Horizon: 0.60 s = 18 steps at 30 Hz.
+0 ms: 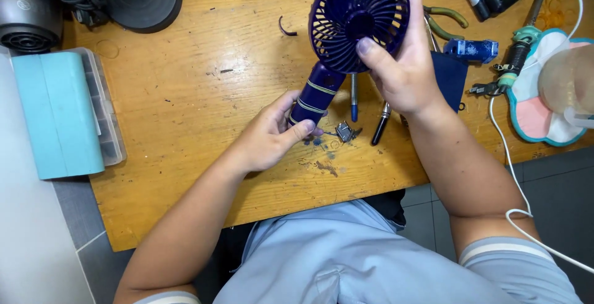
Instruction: Tying and wrapping a thin string around the handle of a small portable fan on a workbench.
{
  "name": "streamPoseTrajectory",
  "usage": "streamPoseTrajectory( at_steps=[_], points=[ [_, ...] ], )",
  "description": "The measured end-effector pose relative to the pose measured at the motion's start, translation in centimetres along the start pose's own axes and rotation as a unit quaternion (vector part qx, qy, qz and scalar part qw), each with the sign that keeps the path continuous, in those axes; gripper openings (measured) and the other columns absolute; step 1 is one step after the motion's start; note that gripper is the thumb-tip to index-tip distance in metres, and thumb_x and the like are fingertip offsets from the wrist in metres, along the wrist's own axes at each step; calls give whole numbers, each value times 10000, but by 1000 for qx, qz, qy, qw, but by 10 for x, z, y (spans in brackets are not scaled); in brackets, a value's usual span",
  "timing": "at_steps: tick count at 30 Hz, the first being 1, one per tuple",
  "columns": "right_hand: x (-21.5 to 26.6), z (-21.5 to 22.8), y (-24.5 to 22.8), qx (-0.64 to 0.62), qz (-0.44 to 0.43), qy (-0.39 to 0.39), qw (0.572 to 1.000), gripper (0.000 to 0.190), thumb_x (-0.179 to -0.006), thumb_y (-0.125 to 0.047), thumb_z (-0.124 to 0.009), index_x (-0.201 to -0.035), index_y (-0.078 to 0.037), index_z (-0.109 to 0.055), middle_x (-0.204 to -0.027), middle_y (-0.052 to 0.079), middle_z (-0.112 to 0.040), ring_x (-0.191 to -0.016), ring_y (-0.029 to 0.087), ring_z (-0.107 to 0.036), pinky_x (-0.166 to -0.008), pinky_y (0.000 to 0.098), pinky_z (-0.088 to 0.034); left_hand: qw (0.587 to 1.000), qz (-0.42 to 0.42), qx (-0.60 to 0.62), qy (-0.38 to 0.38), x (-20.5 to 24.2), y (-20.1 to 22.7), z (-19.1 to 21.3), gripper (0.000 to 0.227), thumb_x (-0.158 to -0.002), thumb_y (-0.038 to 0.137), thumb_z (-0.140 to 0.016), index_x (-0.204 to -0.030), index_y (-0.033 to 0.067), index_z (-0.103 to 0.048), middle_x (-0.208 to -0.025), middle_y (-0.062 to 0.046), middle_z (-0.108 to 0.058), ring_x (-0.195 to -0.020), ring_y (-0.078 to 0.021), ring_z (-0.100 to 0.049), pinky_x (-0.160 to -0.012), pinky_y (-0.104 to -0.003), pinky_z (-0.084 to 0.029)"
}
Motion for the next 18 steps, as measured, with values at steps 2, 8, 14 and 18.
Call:
streamPoseTrajectory(
  at_steps=[2, 8, 14, 18],
  points=[
    [-11, 9, 6, 15, 15, -9, 1000, 746, -1196, -160, -735, -1790, -89, -289, -1678, 263, -465, -1608, 421, -518, -1406, 581, -562, 1000, -7, 1, 7, 0, 3, 1, 622, -1092, 212, -736, -1653, 67, -506, -1355, -115, -767, -1246, -232, -818, -1143, -371, -668],
    [-29, 75, 23, -88, 8, 140, 986, 404, -1315, -114, -730, -1642, -251, -534, -1586, 104, -671, -1484, 413, -712, -1172, 726, -743, 942, -150, -146, 263, 25, 32, 31, 348, -1078, 189, -752, -1392, 60, -677, -1147, -71, -658, -1010, -154, -633, -845, -286, -572],
    [-16, 80, 32, -152, -64, 273, 948, 869, -1158, -158, -862, -1864, -322, -382, -1703, 106, -750, -1549, 376, -795, -1184, 651, -827, 911, -373, -125, 128, 53, 96, -8, 176, -1129, 120, -621, -1238, 19, -716, -1095, -137, -723, -1025, -265, -695, -923, -377, -593],
    [-39, 151, 65, -115, 0, 293, 949, 740, -1153, -102, -846, -1762, -303, -475, -1479, 197, -741, -1233, 412, -741, -921, 609, -687, 914, -343, -213, 24, 36, 78, -28, 158, -1105, 48, -695, -1242, 4, -761, -1083, -139, -760, -959, -272, -753, -898, -383, -622]
  ],
)
Point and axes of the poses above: each hand's wrist, its own x-axis away from the middle knuckle, its own z-axis out of the back of the hand, y = z × x, the point moved 6 cm from there along -x, towards the middle knuckle
